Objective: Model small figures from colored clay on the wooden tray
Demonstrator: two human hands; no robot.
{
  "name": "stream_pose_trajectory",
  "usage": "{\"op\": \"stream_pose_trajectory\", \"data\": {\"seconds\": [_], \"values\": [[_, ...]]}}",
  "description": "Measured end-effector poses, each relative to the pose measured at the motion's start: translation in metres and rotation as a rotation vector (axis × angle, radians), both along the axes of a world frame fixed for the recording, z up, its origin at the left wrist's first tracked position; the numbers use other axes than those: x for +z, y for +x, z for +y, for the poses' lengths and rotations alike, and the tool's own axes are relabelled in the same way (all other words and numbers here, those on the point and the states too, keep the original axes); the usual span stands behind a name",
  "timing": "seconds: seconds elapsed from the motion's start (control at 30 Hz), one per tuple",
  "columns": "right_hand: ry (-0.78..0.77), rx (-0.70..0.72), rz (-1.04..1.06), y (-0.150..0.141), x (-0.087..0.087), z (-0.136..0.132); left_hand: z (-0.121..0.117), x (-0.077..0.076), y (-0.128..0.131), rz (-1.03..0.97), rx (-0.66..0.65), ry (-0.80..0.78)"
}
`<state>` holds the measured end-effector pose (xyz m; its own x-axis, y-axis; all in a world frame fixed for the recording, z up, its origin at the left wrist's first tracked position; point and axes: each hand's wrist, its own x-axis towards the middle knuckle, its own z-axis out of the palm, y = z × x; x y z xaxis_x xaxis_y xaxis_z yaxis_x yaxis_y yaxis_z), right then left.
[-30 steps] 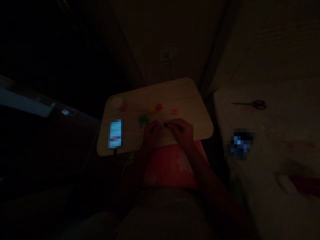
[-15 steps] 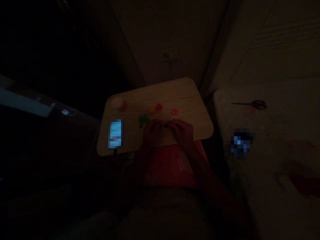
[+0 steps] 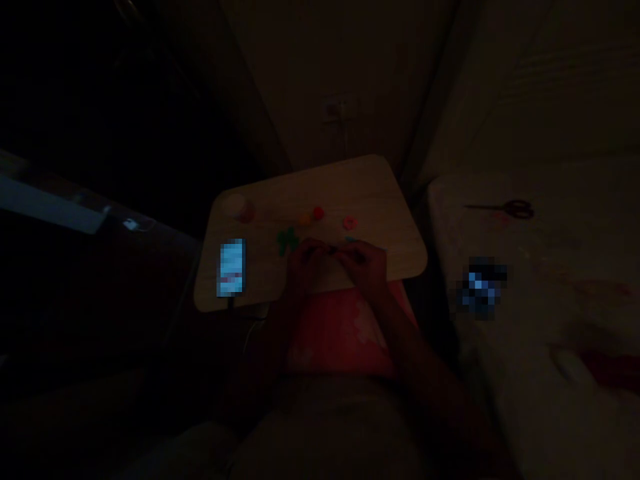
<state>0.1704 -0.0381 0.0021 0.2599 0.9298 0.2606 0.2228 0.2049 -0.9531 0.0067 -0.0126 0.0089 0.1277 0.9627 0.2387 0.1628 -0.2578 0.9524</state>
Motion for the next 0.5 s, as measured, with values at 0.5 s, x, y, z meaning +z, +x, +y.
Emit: {"op": "stream_pose_trajectory", "data": {"seconds": [0.5], "values": [[0.087,0.044,-0.047,0.0035,-0.004,0.0018,-0.0017,0.0034,0.001,-0.032,-0.034,0.003]]}}
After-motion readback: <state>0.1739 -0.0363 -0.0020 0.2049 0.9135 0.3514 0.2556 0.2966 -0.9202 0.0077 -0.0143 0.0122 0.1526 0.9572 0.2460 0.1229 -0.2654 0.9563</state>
